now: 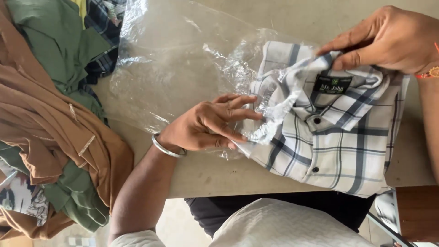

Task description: Folding a checkered shirt and placing it into a clear plastic bag.

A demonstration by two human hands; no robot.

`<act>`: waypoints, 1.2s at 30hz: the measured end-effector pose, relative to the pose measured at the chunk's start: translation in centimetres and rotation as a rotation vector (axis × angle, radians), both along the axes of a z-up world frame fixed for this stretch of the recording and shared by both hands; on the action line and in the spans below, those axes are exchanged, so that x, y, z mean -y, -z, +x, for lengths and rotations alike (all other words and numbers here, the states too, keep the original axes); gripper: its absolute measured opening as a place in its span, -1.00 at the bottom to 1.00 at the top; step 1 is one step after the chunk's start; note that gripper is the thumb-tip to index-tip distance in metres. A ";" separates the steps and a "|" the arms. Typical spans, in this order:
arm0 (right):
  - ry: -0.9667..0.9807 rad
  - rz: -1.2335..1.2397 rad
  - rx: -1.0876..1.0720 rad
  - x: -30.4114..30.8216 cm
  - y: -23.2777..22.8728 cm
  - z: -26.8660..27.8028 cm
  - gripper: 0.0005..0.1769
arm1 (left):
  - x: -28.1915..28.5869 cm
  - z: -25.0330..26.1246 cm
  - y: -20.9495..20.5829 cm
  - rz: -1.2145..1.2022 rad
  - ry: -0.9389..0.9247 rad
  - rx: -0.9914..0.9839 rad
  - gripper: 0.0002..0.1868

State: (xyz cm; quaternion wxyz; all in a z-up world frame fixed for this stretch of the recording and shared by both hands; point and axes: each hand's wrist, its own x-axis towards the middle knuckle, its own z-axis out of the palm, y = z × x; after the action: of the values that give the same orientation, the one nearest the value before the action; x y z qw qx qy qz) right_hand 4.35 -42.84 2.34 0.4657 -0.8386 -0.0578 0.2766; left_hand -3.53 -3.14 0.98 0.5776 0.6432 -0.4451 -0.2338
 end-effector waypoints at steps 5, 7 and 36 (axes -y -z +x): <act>-0.183 0.065 0.380 -3.0 -2.7 -2.9 -0.60 | 0.8 -0.7 -0.7 0.024 0.072 0.077 -0.68; -0.117 0.084 0.362 -2.9 -2.3 -3.0 -0.59 | 0.9 -0.7 -0.9 0.048 0.080 0.129 -0.66; 0.065 -0.238 0.764 -0.6 0.4 -1.8 -0.73 | 4.3 -2.5 -1.0 0.639 -0.883 0.921 -0.53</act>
State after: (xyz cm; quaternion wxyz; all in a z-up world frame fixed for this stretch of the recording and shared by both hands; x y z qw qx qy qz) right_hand 2.54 -42.21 1.90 0.3189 -0.9306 -0.1677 -0.0653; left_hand -6.00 -7.42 1.99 0.1550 0.9346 -0.2513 0.1985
